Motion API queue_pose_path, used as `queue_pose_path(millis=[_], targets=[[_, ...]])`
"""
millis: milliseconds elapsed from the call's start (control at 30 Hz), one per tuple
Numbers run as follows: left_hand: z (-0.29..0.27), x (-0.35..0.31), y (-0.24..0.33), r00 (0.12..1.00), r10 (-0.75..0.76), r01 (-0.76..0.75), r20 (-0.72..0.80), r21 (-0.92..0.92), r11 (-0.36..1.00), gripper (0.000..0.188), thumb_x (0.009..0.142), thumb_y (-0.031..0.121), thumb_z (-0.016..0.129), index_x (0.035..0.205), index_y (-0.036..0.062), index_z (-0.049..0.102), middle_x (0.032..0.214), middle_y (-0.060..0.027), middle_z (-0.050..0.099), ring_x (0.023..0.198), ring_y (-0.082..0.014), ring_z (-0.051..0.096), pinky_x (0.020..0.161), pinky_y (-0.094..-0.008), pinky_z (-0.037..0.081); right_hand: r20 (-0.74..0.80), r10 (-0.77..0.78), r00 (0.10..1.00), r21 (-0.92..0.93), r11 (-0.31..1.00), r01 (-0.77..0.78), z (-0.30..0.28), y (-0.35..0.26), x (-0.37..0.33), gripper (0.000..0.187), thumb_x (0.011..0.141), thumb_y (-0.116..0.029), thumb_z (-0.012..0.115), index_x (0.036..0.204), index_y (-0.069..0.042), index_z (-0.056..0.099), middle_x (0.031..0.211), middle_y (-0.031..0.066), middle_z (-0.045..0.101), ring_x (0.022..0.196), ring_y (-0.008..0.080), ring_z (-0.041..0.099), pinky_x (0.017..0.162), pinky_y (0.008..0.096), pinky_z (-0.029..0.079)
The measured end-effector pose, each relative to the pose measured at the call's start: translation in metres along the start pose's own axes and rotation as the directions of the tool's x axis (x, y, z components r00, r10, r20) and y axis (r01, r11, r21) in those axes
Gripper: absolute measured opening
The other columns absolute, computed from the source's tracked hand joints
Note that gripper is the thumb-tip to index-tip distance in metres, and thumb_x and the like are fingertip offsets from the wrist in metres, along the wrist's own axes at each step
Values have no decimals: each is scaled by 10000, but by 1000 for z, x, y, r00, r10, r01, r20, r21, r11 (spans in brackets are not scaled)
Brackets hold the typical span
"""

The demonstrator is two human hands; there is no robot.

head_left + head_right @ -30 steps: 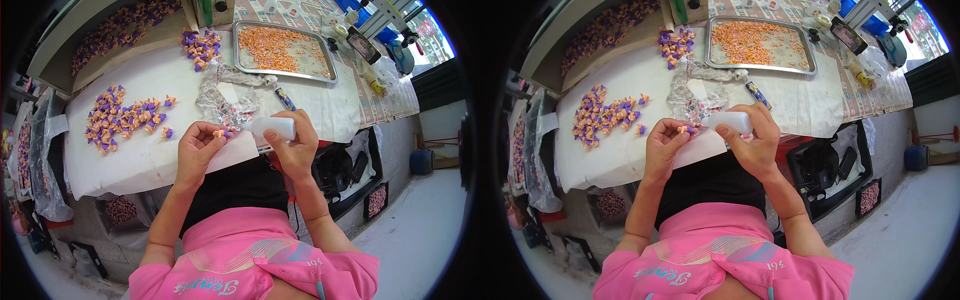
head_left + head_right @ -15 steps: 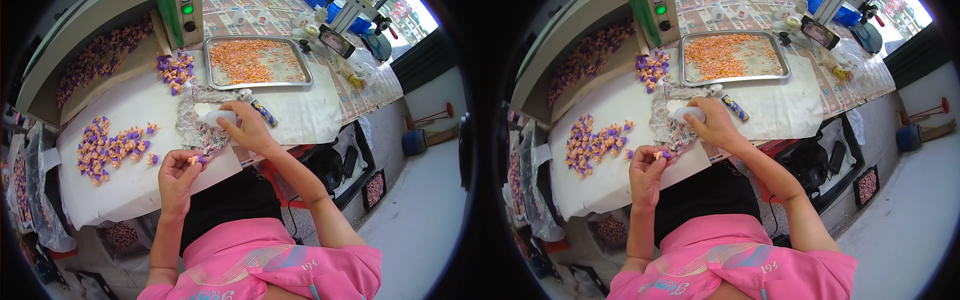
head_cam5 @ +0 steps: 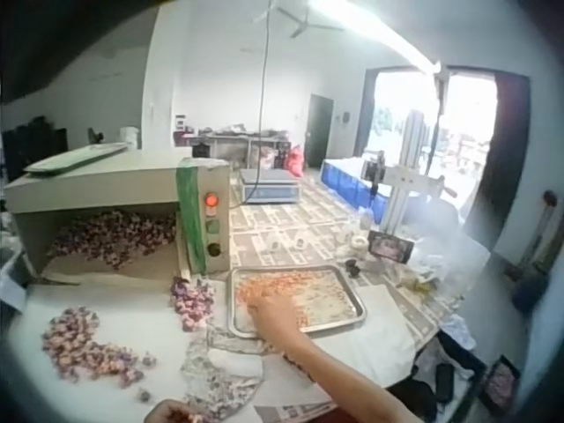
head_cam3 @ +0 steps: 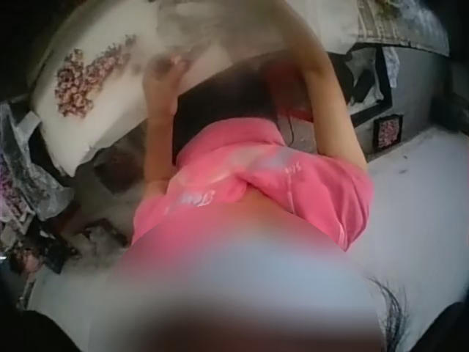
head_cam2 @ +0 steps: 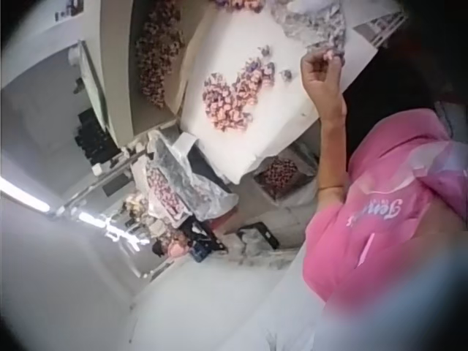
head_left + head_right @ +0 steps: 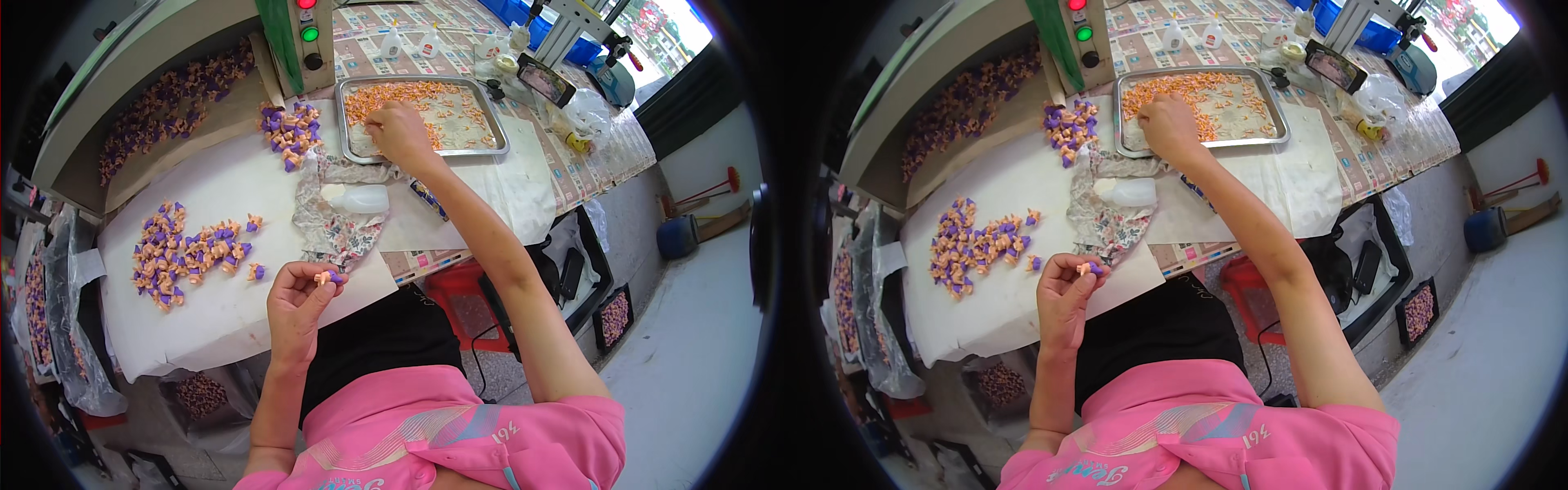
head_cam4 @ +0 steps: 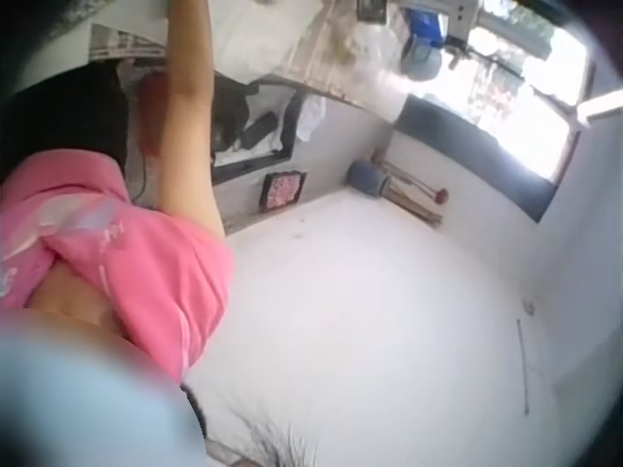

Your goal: Applying adhesive to small purple components and attaching them to a white workpiece.

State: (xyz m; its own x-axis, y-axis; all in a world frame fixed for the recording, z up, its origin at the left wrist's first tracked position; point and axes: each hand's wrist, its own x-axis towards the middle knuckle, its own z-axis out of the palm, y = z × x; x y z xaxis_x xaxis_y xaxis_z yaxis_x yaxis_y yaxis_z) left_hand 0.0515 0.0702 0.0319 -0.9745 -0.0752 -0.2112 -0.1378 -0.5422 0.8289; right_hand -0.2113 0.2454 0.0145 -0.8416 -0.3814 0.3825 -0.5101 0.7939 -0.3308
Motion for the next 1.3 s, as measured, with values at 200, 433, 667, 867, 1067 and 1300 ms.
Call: queue_pose_path(millis=[200, 433, 667, 867, 1067, 1300], targets=[[-1, -4, 11, 999, 6, -7, -33, -31, 1000, 182, 863, -8, 664, 1010, 8, 558, 1025, -115, 643, 936, -183, 657, 833, -292, 538, 33, -34, 999, -76, 996, 36, 20, 5, 12, 98, 767, -122, 626, 743, -107, 719, 819, 109, 660, 873, 306, 582, 798, 395, 461], [-18, 0, 12, 999, 5, -7, -46, -29, 1000, 188, 866, 3, 667, 1017, 3, 556, 1027, -115, 643, 935, -179, 655, 833, -292, 538, -181, -120, 976, 158, 976, 149, 12, -22, -3, 85, 808, -57, 640, 891, -44, 626, 822, 98, 612, 830, 272, 566, 757, 387, 457], [-47, 10, 10, 999, -36, 36, -30, -21, 999, 199, 887, 21, 647, 1063, -14, 561, 1016, -94, 631, 891, -149, 645, 812, -281, 541, 351, -31, 936, 645, 733, -218, -23, -112, -84, 86, 899, -85, 641, 951, -22, 614, 889, 33, 612, 788, 92, 547, 690, 245, 452], [-50, 3, 4, 999, -45, 45, 8, -18, 999, 208, 889, 45, 660, 1066, -13, 566, 992, -82, 636, 860, -134, 634, 797, -277, 538, 392, -138, 909, 798, 542, -262, -30, -138, -126, 159, 903, -38, 635, 1056, 2, 650, 955, 68, 623, 900, 127, 590, 773, 253, 479], [-47, -2, -4, 998, -33, 34, 44, -13, 999, 221, 882, 48, 664, 1072, 8, 557, 993, -76, 640, 847, -139, 641, 786, -272, 547, 338, -137, 931, 787, 585, -199, -35, -142, -140, 149, 874, -46, 673, 1018, -9, 666, 917, 71, 630, 805, 118, 595, 694, 241, 473], [-46, -4, -7, 998, -33, 32, 60, 10, 999, 213, 881, 40, 667, 1067, 4, 568, 963, -71, 641, 844, -132, 640, 784, -277, 545, 290, -156, 944, 777, 615, -137, -31, -137, -147, 140, 839, -43, 710, 972, -19, 676, 872, 54, 636, 745, 106, 584, 656, 239, 469]])
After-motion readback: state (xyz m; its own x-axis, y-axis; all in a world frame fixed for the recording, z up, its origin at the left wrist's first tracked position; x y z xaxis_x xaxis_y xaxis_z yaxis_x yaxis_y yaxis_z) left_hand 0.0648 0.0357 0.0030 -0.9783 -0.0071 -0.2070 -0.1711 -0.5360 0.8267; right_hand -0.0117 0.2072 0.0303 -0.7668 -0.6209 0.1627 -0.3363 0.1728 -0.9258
